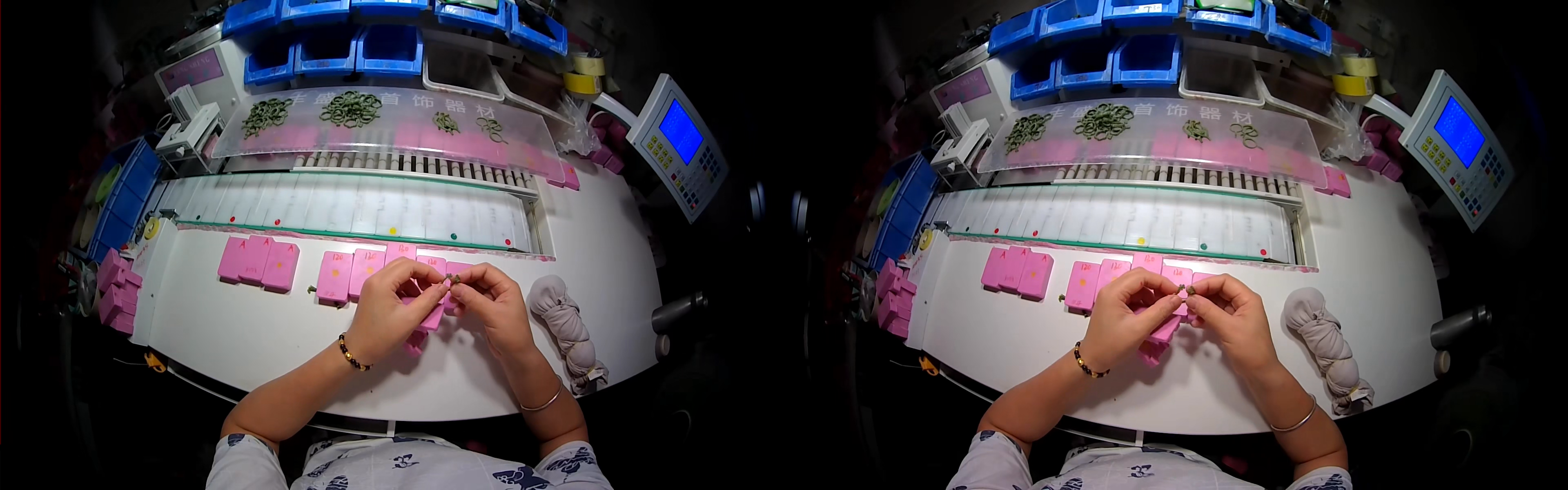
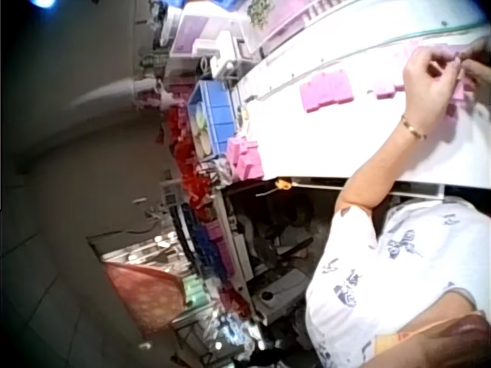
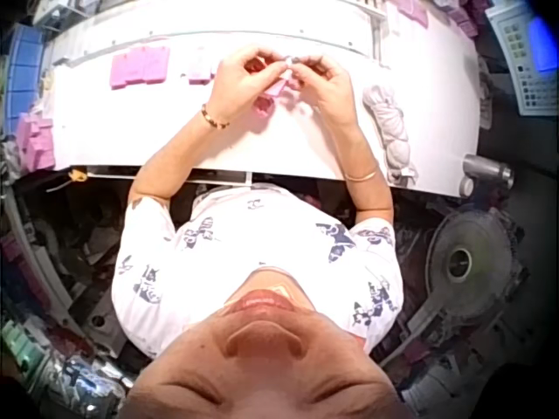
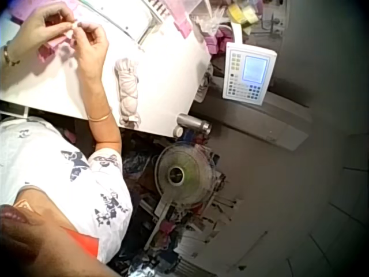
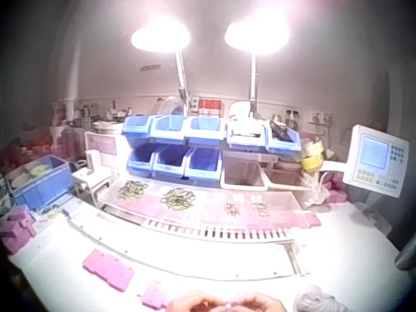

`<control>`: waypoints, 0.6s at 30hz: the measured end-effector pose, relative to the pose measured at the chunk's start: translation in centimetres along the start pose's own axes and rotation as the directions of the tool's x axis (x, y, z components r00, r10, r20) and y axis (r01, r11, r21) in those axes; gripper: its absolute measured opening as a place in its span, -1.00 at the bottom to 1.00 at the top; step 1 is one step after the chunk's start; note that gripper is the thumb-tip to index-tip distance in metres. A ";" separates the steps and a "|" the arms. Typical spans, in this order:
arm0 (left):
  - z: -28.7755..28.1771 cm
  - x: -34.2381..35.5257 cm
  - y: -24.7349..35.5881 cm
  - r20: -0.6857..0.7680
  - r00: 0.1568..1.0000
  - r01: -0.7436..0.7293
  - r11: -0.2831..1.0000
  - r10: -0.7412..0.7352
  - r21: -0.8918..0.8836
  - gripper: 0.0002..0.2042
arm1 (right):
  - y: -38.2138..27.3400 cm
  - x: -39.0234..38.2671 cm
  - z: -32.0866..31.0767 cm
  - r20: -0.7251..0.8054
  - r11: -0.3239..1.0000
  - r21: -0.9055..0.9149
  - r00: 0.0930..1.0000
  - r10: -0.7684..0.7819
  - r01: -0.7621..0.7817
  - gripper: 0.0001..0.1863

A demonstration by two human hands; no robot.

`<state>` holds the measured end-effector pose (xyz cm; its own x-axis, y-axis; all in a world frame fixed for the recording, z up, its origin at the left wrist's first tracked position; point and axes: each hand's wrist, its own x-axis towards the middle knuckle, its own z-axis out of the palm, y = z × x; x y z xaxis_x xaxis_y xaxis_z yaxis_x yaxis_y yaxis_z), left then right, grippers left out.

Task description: The person picks up a small pink wax block, inserts a metal wick through a central hole, and places the completed item back on the workspace before repeating the process with another wax block.

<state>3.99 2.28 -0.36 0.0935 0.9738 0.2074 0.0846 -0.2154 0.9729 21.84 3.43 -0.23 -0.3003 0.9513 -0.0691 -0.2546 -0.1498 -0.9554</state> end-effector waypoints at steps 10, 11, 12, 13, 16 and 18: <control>0.1 -0.1 0.3 -0.016 0.999 -0.046 0.998 0.047 0.036 -0.92 | 0.1 0.1 0.3 -0.043 1.000 -0.016 0.999 -0.011 0.010 -0.89; 0.0 -0.2 0.3 -0.017 0.999 -0.048 0.998 0.048 0.037 -0.92 | 0.0 0.1 0.4 -0.047 0.999 -0.026 0.999 -0.019 0.018 -0.89; 0.1 -0.2 0.3 -0.016 0.998 -0.054 0.997 0.055 0.047 -0.92 | 0.0 0.0 0.5 -0.047 0.999 -0.028 0.999 -0.021 0.020 -0.89; 0.1 -0.2 0.2 -0.015 0.998 -0.060 0.997 0.061 0.057 -0.92 | 0.0 0.0 0.5 -0.048 0.999 -0.016 0.998 -0.028 0.027 -0.89; 0.1 -0.2 0.3 -0.014 0.998 -0.063 0.996 0.064 0.064 -0.92 | 0.2 0.0 0.3 -0.029 0.999 -0.008 0.999 -0.038 0.038 -0.89; 0.1 -0.2 0.1 -0.008 0.999 -0.042 0.999 0.042 0.035 -0.92 | 0.2 0.0 0.2 -0.008 0.999 -0.010 0.999 -0.041 0.041 -0.88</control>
<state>4.03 2.07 -0.31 0.0885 0.9644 0.2493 0.1153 -0.2585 0.9591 21.63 3.34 -0.38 -0.2824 0.9587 -0.0323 -0.2571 -0.1081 -0.9603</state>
